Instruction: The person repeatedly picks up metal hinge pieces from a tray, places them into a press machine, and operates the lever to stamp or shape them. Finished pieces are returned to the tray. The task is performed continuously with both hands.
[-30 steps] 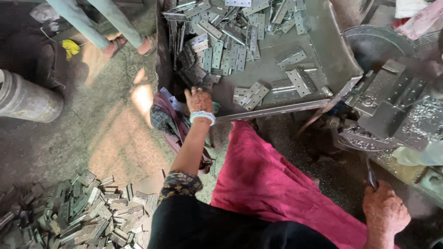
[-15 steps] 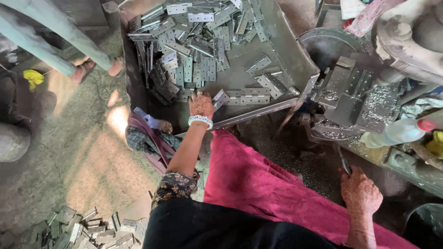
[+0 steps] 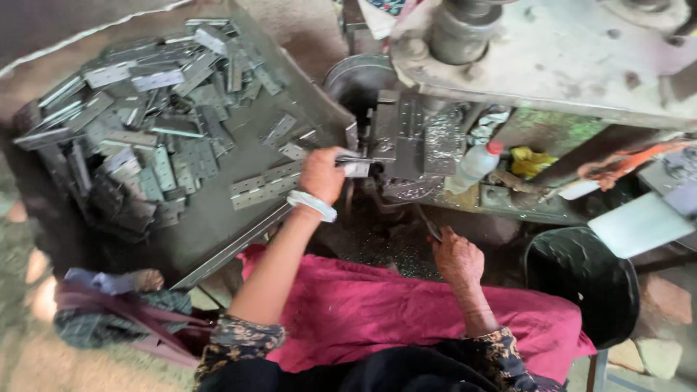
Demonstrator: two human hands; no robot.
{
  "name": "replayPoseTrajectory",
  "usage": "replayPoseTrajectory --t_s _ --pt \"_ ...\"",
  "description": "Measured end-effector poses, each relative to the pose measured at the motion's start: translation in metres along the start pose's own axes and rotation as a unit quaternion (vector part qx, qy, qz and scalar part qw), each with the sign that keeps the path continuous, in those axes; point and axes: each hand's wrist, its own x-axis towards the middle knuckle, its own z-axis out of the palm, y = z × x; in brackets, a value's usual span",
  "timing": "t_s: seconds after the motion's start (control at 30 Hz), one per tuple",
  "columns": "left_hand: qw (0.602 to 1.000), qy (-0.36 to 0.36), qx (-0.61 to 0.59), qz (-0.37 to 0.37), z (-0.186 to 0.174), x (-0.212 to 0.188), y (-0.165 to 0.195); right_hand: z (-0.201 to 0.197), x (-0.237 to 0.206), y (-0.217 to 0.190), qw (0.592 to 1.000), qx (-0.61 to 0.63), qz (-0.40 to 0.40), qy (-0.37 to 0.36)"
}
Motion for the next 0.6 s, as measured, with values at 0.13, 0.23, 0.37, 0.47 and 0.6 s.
replayPoseTrajectory --t_s 0.13,0.23,0.37,0.47,0.6 --pt "0.933 0.102 0.273 0.209 0.103 -0.006 0.076 -0.001 -0.003 -0.002 1.0 0.025 0.006 -0.016" --pt "0.941 0.056 0.256 0.216 0.134 -0.018 0.093 0.004 -0.006 -0.001 1.0 0.024 0.009 -0.013" --pt "0.981 -0.031 0.155 0.11 0.123 -0.012 0.092 0.008 0.006 0.006 0.999 0.015 -0.03 -0.026" --pt "0.973 -0.041 0.216 0.064 0.11 0.007 0.099 0.009 0.023 0.013 0.998 -0.007 -0.062 -0.002" --pt "0.937 -0.146 0.318 0.019 0.105 0.026 0.114 0.024 0.026 0.021 0.997 -0.02 -0.071 -0.005"
